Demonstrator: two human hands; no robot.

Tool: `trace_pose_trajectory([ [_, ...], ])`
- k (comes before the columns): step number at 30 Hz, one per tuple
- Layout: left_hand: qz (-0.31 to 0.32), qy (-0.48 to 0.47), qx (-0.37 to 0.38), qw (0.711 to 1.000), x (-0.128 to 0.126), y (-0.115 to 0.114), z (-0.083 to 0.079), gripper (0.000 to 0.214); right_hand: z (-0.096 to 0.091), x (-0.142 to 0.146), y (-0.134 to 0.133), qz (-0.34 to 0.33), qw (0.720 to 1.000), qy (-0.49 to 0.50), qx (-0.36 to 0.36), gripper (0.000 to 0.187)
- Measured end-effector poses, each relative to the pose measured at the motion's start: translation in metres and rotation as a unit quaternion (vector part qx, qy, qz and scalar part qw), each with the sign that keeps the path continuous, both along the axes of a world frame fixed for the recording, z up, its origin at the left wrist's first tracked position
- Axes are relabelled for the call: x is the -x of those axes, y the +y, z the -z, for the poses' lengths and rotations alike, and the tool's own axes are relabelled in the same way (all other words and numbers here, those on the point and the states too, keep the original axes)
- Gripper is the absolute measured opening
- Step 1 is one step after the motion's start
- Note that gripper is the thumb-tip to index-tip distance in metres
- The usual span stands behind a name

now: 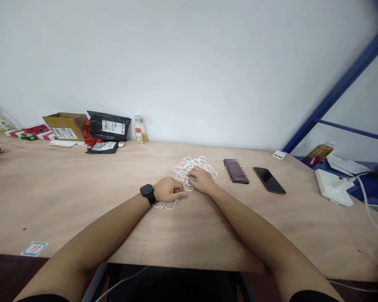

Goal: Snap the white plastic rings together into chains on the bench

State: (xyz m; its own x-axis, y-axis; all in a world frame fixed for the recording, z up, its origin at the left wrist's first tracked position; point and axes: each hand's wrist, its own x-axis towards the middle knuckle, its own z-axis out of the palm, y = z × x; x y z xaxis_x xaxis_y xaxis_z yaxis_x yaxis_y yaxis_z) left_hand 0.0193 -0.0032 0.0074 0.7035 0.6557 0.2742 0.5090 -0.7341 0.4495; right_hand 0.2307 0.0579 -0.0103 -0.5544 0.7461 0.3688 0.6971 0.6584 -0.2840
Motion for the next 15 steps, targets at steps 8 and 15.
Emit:
trace_pose_trajectory([
  [8, -0.086, -0.017, -0.011, 0.996, -0.0014, 0.002, 0.0019, 0.038, 0.0015, 0.0011, 0.0022, -0.023, 0.999, 0.03, -0.011, 0.018],
  [15, -0.099, -0.005, -0.005, 0.995, -0.0013, 0.0031, 0.0028, 0.03, 0.0021, 0.0009, 0.0015, -0.02, 1.0, 0.015, -0.003, 0.024],
])
